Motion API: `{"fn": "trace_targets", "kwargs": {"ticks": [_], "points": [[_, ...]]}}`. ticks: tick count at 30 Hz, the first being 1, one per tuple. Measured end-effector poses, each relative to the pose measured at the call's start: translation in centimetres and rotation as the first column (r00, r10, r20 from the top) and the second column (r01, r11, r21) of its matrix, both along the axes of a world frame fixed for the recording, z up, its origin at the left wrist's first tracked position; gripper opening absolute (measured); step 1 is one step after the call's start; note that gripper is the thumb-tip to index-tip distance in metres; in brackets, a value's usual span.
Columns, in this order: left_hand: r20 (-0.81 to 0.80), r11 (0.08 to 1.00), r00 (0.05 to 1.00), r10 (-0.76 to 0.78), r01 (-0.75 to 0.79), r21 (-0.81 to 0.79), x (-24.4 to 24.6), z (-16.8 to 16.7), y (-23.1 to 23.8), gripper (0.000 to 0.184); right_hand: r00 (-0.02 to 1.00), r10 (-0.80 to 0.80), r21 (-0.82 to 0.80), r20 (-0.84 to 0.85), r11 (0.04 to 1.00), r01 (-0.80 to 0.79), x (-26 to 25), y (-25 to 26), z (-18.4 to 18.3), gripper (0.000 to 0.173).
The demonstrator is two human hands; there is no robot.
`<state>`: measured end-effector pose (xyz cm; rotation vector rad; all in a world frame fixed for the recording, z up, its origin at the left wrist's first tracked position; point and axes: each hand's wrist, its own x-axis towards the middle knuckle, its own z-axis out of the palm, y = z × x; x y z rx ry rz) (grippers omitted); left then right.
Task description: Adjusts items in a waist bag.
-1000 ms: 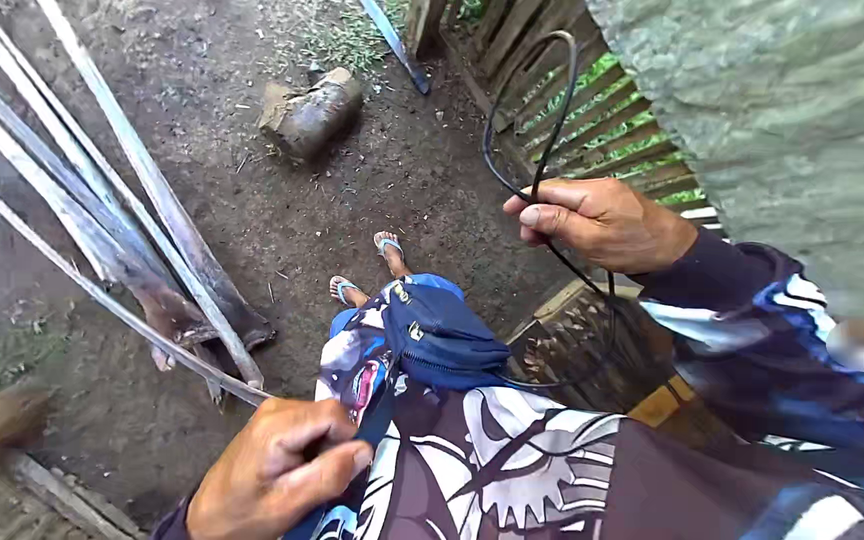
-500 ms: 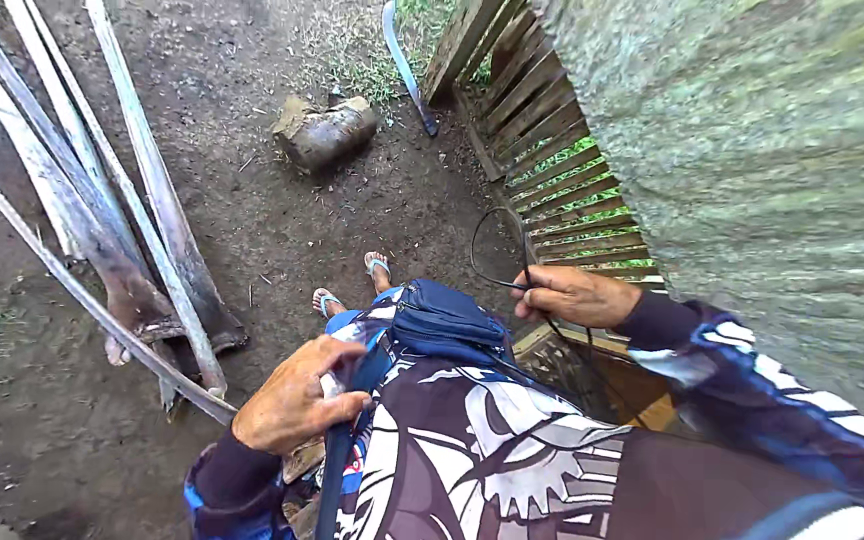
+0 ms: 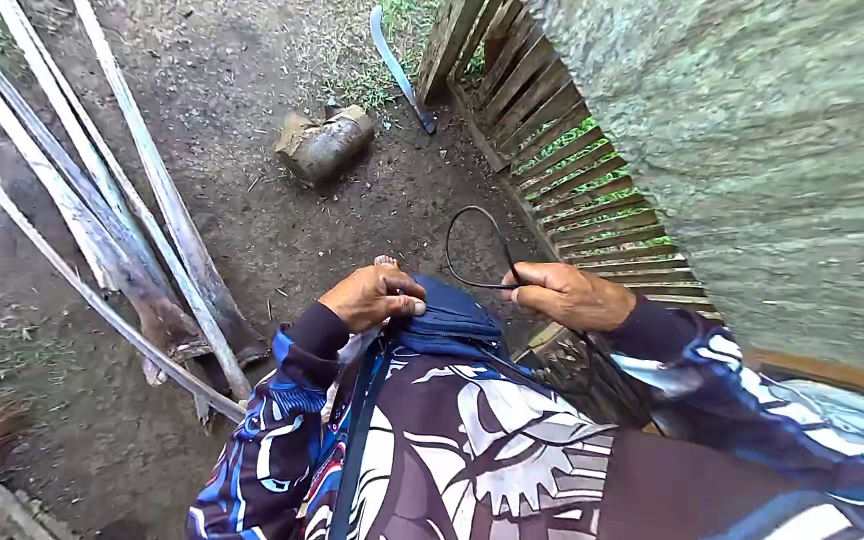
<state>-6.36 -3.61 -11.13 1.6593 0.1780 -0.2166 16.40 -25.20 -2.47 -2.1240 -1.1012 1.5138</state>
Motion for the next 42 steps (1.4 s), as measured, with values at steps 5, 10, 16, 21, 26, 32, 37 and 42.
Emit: {"fn": "trace_targets", "kwargs": {"ticks": [5, 10, 16, 21, 26, 32, 37, 42], "points": [[-0.028, 0.999, 0.999, 0.021, -0.022, -0.050, -1.8, -0.9, 0.7, 0.028, 0.995, -0.100, 0.180, 0.014, 0.979, 0.096, 0.1, 0.3, -0.5, 0.012], [-0.130, 0.998, 0.989, 0.064, -0.067, -0.019, -1.8, -1.0, 0.1, 0.020, 0.995, -0.100, 0.160, 0.017, 0.982, 0.096, 0.0, 1.0, -1.5, 0.012], [-0.083, 0.962, 0.973, 0.217, -0.228, -0.149, -2.3, -1.3, -0.4, 0.006, 0.992, -0.113, 0.262, 0.049, 0.960, 0.096, -1.5, 4.0, -1.6, 0.008], [-0.068, 0.916, 0.954, 0.292, -0.299, -0.267, -2.9, -1.9, -1.8, 0.008, 0.995, -0.032, 0.249, -0.091, 0.967, 0.054, -3.5, 7.6, -2.7, 0.014], [-0.074, 0.842, 0.919, 0.388, -0.386, -0.376, -4.0, -2.7, -3.4, 0.011, 0.924, 0.058, 0.040, -0.378, 0.998, -0.047, -5.1, 9.2, -4.0, 0.012], [-0.139, 0.748, 0.863, 0.485, -0.492, -0.445, -5.3, -3.6, -5.5, 0.015, 0.946, 0.246, -0.044, -0.211, 0.965, -0.260, -6.2, 9.9, -3.7, 0.012], [-0.103, 0.703, 0.834, 0.541, -0.516, -0.489, -5.8, -3.3, -6.3, 0.014, 0.934, 0.332, -0.043, -0.134, 0.939, -0.340, -6.5, 9.2, -4.2, 0.010], [-0.123, 0.568, 0.783, 0.610, -0.540, -0.621, -6.4, -3.7, -7.0, 0.020, 0.937, 0.315, -0.063, -0.154, 0.943, -0.327, -6.5, 9.5, -4.0, 0.006]]}}
